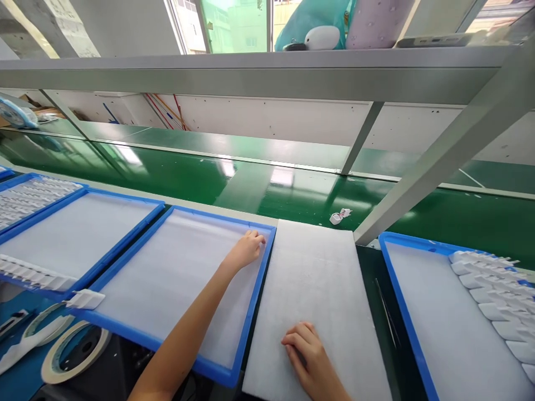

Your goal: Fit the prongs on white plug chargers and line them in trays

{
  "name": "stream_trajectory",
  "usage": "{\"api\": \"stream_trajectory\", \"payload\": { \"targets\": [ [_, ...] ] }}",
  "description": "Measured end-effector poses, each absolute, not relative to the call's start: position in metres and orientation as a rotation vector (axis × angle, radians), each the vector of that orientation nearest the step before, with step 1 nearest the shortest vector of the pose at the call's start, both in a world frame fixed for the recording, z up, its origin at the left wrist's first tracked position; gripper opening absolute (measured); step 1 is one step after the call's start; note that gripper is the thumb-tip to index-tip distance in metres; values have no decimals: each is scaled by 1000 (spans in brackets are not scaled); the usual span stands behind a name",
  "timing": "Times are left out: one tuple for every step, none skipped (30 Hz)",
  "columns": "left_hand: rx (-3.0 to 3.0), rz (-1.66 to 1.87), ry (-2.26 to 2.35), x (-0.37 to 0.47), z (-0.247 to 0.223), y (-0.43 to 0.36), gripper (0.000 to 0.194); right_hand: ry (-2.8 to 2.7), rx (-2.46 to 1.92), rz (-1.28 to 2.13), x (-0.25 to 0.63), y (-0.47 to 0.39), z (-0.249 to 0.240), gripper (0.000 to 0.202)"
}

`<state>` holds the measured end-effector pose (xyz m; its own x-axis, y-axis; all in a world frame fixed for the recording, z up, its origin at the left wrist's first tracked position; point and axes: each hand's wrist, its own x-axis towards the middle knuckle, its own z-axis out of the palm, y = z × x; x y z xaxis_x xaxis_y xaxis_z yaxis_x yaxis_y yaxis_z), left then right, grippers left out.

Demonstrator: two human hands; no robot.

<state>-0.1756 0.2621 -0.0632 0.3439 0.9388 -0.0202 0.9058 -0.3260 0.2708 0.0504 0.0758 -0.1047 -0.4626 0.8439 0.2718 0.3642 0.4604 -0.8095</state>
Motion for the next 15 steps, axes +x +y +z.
{"api": "stream_trajectory", "payload": {
  "targets": [
    [2380, 200, 1676, -175, -64, 263, 34, -2007, -977, 886, 51, 76, -105, 19],
    [2385, 195, 1689, -174, -64, 263, 34, -1960, -952, 875, 53, 76, -105, 19],
    [2391, 192, 1699, -174, -64, 264, 34, -1889, -938, 872, 55, 76, -105, 18],
    [2397, 188, 1708, -173, -64, 264, 33, -1793, -935, 866, 58, 76, -105, 18],
    [2404, 184, 1714, -173, -64, 264, 33, -1679, -957, 858, 62, 76, -102, 18],
    [2411, 181, 1717, -173, -64, 265, 33, -1564, -1005, 854, 67, 76, -99, 18],
    [2419, 177, 1719, -173, -65, 264, 32, -1463, -1071, 863, 72, 76, -93, 19],
    [2425, 173, 1723, -172, -65, 264, 32, -1393, -1137, 892, 77, 77, -85, 21],
    [2429, 169, 1729, -172, -66, 264, 31, -1363, -1195, 945, 81, 79, -76, 22],
    [2433, 167, 1737, -172, -66, 264, 31, -1369, -1244, 1022, 85, 83, -66, 23],
    [2436, 166, 1747, -172, -67, 264, 30, -1410, -1272, 1114, 88, 89, -57, 24],
    [2439, 165, 1757, -172, -67, 263, 29, -1467, -1284, 1203, 91, 98, -49, 24],
    [2443, 165, 1765, -172, -67, 263, 29, -1516, -1287, 1276, 92, 109, -44, 25],
    [2448, 164, 1771, -172, -68, 262, 28, -1548, -1290, 1325, 94, 124, -41, 27],
    [2452, 163, 1778, -172, -68, 262, 27, -1562, -1294, 1337, 95, 142, -41, 31]
  ]
}}
